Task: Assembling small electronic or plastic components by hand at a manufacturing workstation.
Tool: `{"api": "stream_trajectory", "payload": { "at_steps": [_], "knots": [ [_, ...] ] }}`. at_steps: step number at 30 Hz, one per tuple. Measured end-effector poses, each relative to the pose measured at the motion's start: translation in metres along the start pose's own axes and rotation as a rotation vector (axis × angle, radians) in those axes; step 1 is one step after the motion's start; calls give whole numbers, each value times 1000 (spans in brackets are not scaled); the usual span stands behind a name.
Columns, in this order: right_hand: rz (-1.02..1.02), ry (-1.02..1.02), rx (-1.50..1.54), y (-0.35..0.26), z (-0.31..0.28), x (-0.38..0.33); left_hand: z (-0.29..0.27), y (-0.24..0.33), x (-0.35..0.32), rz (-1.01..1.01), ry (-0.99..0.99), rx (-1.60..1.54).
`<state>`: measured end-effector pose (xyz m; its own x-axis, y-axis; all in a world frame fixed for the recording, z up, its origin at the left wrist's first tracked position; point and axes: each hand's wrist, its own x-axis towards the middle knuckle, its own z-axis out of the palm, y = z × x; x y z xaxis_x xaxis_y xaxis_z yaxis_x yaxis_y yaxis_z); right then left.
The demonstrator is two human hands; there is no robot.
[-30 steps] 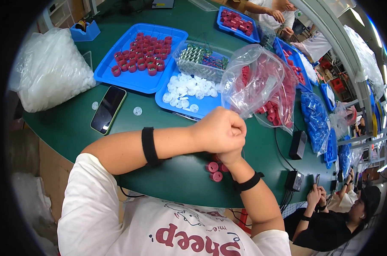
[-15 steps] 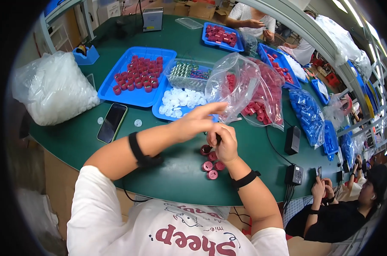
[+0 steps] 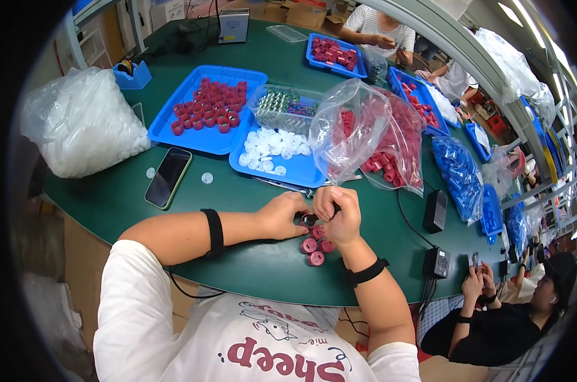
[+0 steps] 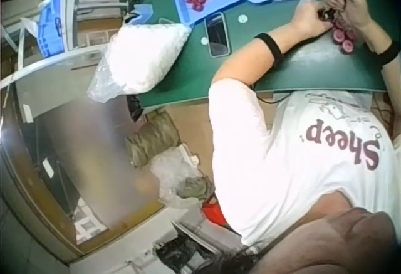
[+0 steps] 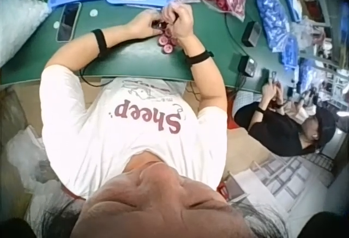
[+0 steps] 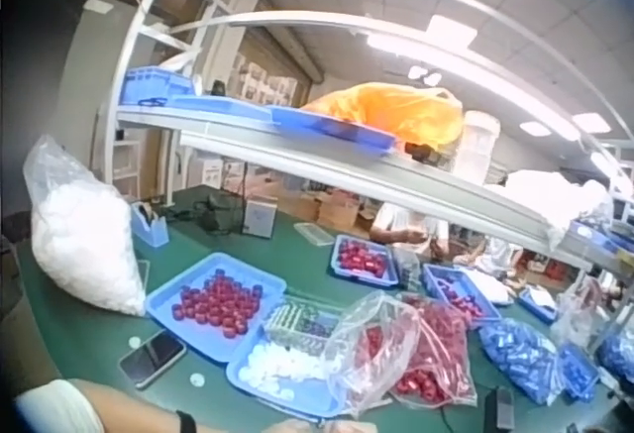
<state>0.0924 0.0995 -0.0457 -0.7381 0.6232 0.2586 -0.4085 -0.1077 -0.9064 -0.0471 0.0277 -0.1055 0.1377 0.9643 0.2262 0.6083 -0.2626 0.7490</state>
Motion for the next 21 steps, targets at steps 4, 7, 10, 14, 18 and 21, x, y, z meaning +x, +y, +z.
{"api": "stream_trajectory", "payload": {
  "at_steps": [4, 7, 10, 14, 18, 21],
  "knots": [
    [-34, -12, -11, 3, -2, -1, 3, -1, -2, 8, 48, 2],
    [-59, 6, -13, 4, -1, -2, 6, -3, -3, -1, 71, 17],
    [-49, 19, -5, 10, -1, -3, 6, -1, -2, 2, 81, 14],
    [-33, 10, 8, 14, 0, -4, 8, -1, -2, 5, 100, 0],
    [-34, 6, 39, 16, 3, -5, 8, -4, -3, 11, 120, -1],
    [-45, -2, 21, 16, 3, -5, 7, -1, -1, 6, 112, 5]
  ]
}}
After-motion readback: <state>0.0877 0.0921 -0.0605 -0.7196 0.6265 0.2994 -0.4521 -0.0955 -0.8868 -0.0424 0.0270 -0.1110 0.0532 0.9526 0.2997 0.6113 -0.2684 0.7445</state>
